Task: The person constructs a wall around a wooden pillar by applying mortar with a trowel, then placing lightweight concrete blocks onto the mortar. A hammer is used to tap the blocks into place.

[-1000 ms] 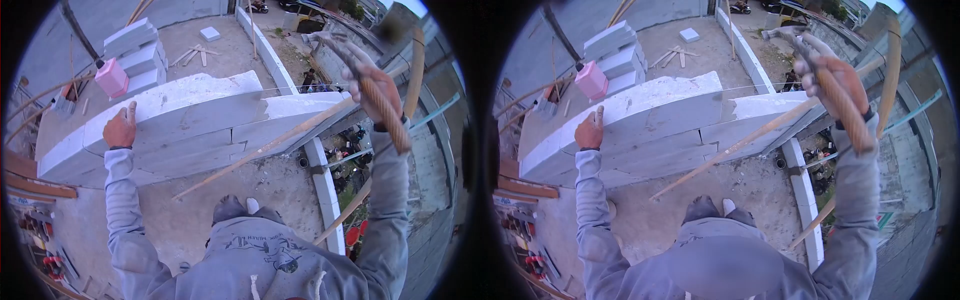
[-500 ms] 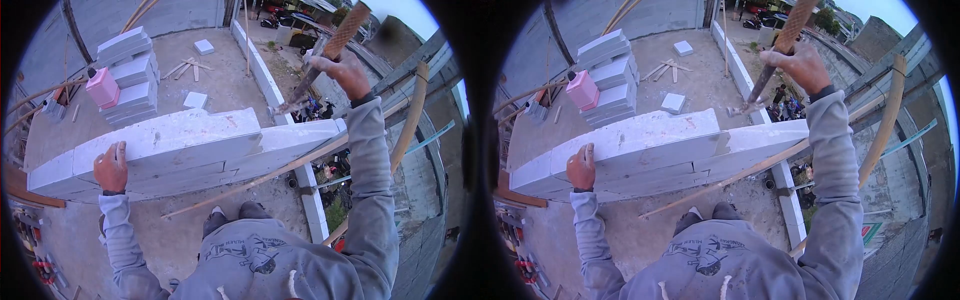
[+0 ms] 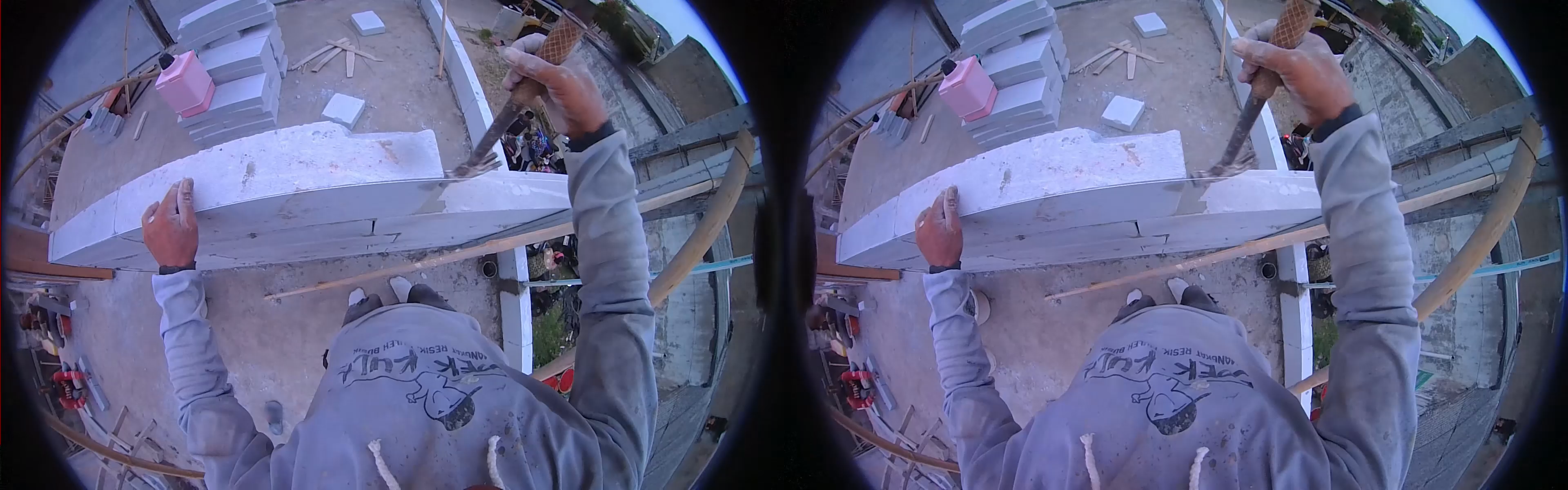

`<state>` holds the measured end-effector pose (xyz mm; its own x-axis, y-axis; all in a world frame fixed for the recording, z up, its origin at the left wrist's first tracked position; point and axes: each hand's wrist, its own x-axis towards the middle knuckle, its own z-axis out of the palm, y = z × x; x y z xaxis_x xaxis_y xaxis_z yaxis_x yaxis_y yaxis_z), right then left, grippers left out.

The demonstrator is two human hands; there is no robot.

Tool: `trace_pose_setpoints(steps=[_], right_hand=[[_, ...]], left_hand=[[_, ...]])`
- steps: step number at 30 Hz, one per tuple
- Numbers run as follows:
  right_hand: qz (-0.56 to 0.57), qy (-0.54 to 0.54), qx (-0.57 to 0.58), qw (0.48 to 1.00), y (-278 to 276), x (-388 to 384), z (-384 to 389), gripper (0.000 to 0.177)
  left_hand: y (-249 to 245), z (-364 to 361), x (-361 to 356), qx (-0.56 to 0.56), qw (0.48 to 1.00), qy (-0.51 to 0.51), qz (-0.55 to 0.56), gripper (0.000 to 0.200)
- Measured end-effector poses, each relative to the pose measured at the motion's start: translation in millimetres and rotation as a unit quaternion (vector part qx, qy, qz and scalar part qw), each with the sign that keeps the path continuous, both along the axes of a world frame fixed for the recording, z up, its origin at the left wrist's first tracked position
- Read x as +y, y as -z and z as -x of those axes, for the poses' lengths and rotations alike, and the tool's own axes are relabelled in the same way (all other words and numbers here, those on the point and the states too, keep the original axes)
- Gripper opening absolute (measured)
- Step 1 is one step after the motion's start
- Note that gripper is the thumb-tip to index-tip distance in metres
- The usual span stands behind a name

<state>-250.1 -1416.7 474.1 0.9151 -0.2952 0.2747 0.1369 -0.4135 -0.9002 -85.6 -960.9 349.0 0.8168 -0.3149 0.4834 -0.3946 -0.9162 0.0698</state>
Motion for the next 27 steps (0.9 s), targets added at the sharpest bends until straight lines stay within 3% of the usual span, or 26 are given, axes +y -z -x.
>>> trace_pose_setpoints(steps=[3, 4, 5, 7, 12, 15, 18, 20, 21, 22, 24, 25, 26, 27], right_hand=[[0.076, 0.094, -0.063, 0.991, 17, 14, 3, 0.025], [0.015, 0.151, -0.057, 0.987, 14, 24, 5, 0.021], [0.014, 0.15, -0.056, 0.987, 19, 21, 2, 0.021], [-0.153, 0.044, -0.115, 0.98, 35, 11, 2, 0.02], [-0.161, 0.116, -0.103, 0.975, 38, -37, 9, 0.016], [-0.047, 0.168, -0.111, 0.978, -11, -59, 27, 0.014], [0.023, 0.132, -0.071, 0.988, -39, -81, 32, 0.019], [0.257, 0.23, 0.1, 0.933, -39, -79, 24, 0.025], [0.347, 0.184, 0.095, 0.915, -27, -67, 16, 0.028], [0.461, 0.199, 0.14, 0.853, -16, -52, 8, 0.029], [0.241, 0.103, 0.016, 0.965, 9, 1, -10, 0.022], [0.243, 0.097, 0.016, 0.965, 6, 30, -14, 0.022], [0.051, 0.035, -0.035, 0.997, -1, 58, -12, 0.021], [-0.144, -0.026, -0.085, 0.986, -6, 70, -10, 0.022]], left_hand=[[1, -2, 2, -0.011, 1.0, -0.006, -0.001, 0.034], [2, -3, 2, -0.021, 1.0, 0.001, 0.005, 0.035], [4, -4, 3, -0.029, 0.999, 0.01, 0.01, 0.035], [7, -6, 4, -0.034, 0.999, 0.02, 0.015, 0.035], [7, -5, 6, -0.034, 0.999, 0.014, 0.012, 0.034], [3, -5, 5, -0.041, 0.999, 0.02, 0.018, 0.033], [3, -5, 6, -0.032, 0.999, 0.029, 0.025, 0.032], [4, -6, 7, -0.056, 0.997, 0.046, 0.009, 0.031], [3, -6, 6, -0.058, 0.997, 0.041, 0.011, 0.031], [2, -5, 5, -0.058, 0.997, 0.04, 0.017, 0.03], [4, -3, 8, -0.051, 0.998, 0.03, 0.024, 0.03], [2, -6, 8, -0.063, 0.997, 0.043, 0.023, 0.03], [4, -4, 8, -0.069, 0.996, 0.061, 0.02, 0.03], [6, -2, 7, -0.064, 0.996, 0.059, 0.02, 0.03]])
